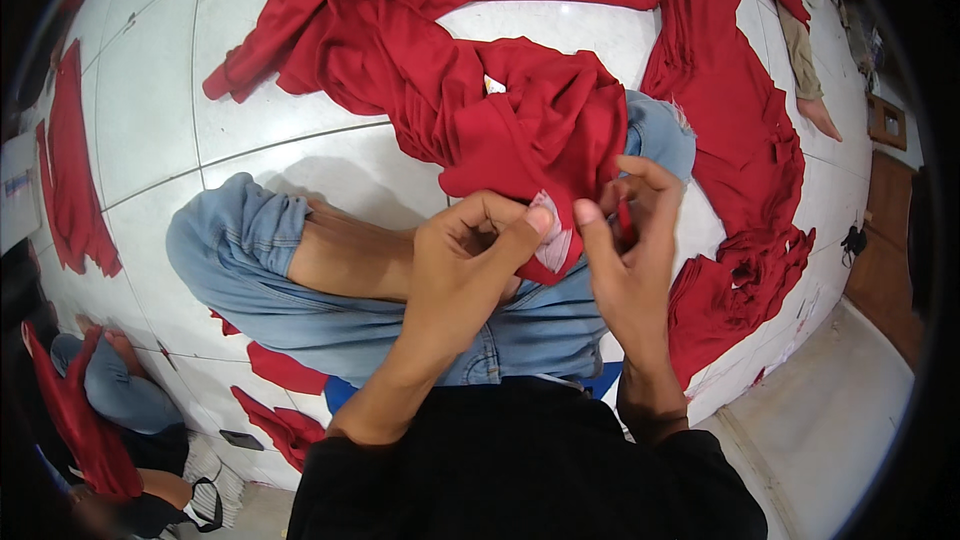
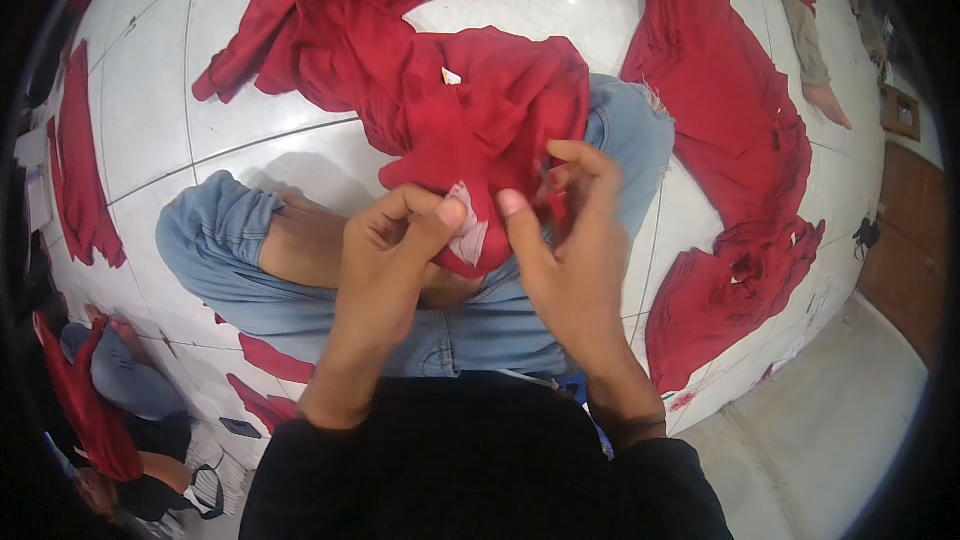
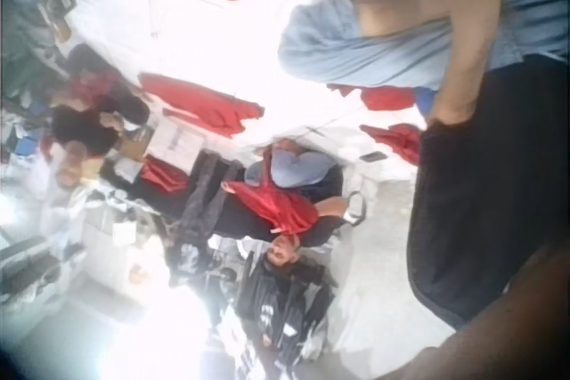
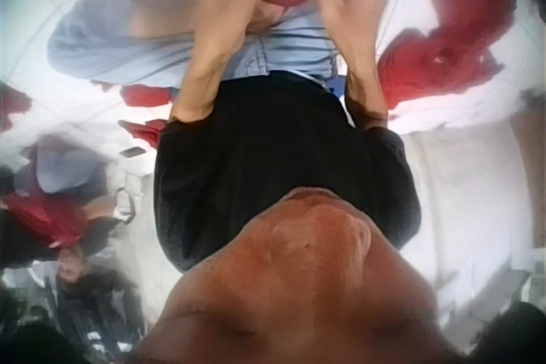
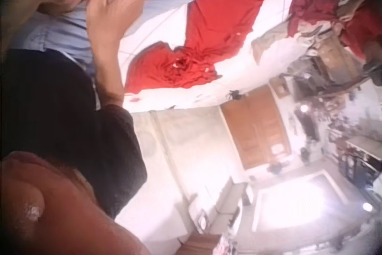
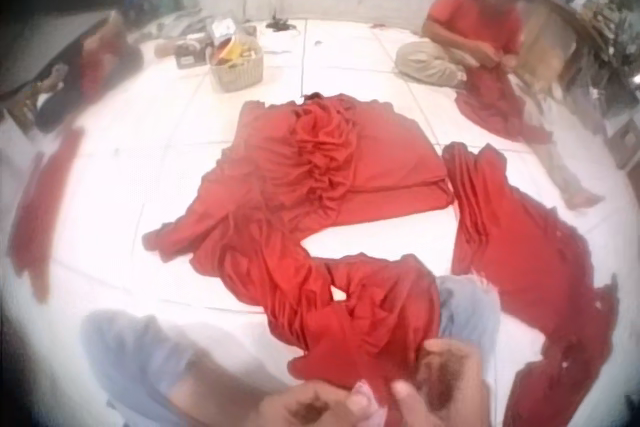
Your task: The person sits on the floor and uses scissors to cut red fabric into strips. They repeatedly pick up fabric pieces, cut them, and place the cut pieces aside. Other people are visible in the background also working with fabric.
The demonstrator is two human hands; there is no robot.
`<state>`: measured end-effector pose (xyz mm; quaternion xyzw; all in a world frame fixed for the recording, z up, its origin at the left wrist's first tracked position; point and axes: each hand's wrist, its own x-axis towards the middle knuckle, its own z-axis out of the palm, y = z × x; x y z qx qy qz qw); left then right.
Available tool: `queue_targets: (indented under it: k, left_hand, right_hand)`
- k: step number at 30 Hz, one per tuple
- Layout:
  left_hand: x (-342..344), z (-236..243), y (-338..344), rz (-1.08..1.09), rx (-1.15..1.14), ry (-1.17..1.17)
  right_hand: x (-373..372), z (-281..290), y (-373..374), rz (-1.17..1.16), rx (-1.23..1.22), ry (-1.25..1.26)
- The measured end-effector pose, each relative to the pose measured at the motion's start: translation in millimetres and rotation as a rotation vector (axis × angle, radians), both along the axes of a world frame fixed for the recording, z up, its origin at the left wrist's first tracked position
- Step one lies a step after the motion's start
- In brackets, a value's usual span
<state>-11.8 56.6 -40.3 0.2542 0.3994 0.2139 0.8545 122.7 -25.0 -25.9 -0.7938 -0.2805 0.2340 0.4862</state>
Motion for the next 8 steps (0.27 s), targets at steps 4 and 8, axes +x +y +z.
queue_targets:
  k: [4,8]
  left_hand:
    - [7.9,-4.4,4.3,-0.002,0.056,-0.007]
    - [19.0,-3.7,0.8,0.042,0.161,-0.016]
  right_hand:
    - [16.7,36.1,-15.9,0.235,-0.192,-0.357]
    - [23.0,43.4,-24.7,0.496,-0.11,-0.585]
